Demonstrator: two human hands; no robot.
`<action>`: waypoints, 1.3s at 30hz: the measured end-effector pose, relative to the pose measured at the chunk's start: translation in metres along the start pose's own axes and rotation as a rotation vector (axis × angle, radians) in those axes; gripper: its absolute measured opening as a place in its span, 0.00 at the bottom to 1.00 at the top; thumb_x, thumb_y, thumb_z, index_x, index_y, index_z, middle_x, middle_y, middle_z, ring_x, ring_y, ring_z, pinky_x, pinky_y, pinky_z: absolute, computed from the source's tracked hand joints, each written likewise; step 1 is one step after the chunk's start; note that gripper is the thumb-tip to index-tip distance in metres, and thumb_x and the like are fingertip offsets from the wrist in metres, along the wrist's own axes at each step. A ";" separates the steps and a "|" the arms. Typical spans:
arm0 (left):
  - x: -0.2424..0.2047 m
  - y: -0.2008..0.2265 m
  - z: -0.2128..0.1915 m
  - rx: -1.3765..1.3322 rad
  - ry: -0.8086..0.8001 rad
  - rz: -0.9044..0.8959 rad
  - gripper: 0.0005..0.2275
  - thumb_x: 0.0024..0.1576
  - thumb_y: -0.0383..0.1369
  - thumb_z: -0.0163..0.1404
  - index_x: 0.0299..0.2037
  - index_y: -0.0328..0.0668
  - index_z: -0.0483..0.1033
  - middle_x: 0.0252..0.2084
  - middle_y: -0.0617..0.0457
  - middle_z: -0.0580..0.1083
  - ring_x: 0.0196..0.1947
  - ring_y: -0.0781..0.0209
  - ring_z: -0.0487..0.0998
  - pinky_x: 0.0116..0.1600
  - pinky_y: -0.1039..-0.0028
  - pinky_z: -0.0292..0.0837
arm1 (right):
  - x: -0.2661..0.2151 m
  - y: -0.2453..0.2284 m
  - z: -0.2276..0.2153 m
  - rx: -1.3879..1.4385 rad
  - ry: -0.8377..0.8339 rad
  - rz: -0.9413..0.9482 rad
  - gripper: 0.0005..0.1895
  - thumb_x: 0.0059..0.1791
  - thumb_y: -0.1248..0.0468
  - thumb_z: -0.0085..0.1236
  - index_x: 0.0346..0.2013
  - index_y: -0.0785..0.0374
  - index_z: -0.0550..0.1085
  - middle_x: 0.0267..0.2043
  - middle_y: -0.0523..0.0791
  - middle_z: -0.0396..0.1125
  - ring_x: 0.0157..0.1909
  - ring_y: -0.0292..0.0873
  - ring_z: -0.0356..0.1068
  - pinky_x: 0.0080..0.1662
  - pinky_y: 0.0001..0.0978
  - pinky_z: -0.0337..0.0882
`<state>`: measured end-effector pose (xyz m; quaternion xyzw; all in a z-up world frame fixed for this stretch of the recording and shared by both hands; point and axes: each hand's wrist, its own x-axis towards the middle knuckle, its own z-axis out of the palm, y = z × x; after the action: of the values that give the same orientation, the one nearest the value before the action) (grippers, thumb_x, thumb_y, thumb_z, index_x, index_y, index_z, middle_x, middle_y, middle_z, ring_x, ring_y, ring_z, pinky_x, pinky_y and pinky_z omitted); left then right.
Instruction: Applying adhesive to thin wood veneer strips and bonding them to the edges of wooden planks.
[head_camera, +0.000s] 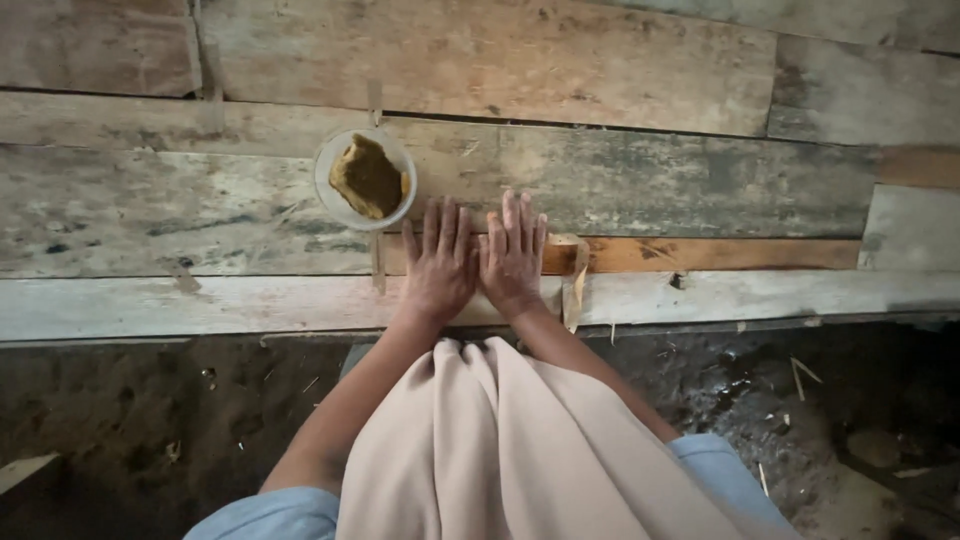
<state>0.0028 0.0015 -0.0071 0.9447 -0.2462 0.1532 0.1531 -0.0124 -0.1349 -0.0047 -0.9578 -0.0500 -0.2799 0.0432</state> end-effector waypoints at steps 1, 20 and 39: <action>0.001 -0.002 0.002 0.004 0.001 -0.003 0.24 0.64 0.42 0.39 0.67 0.38 0.69 0.70 0.36 0.64 0.70 0.34 0.63 0.66 0.34 0.55 | 0.001 -0.001 0.003 0.004 0.002 -0.002 0.18 0.57 0.56 0.47 0.56 0.64 0.72 0.70 0.57 0.60 0.71 0.64 0.60 0.66 0.64 0.58; 0.002 0.002 -0.008 -0.056 -0.020 -0.031 0.27 0.58 0.40 0.46 0.67 0.37 0.68 0.71 0.36 0.63 0.73 0.34 0.59 0.67 0.34 0.54 | 0.030 0.014 0.027 0.129 -0.043 0.006 0.18 0.54 0.70 0.44 0.58 0.61 0.71 0.72 0.55 0.56 0.74 0.62 0.55 0.68 0.62 0.55; 0.008 0.001 -0.015 -0.066 -0.060 -0.058 0.25 0.58 0.39 0.46 0.66 0.38 0.69 0.71 0.37 0.63 0.73 0.37 0.60 0.69 0.37 0.53 | 0.048 0.024 0.055 0.044 -0.125 0.083 0.20 0.57 0.54 0.50 0.60 0.59 0.68 0.75 0.52 0.53 0.74 0.60 0.53 0.67 0.63 0.56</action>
<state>0.0055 0.0028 0.0095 0.9500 -0.2282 0.1122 0.1814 0.0595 -0.1490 -0.0262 -0.9735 -0.0188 -0.2163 0.0724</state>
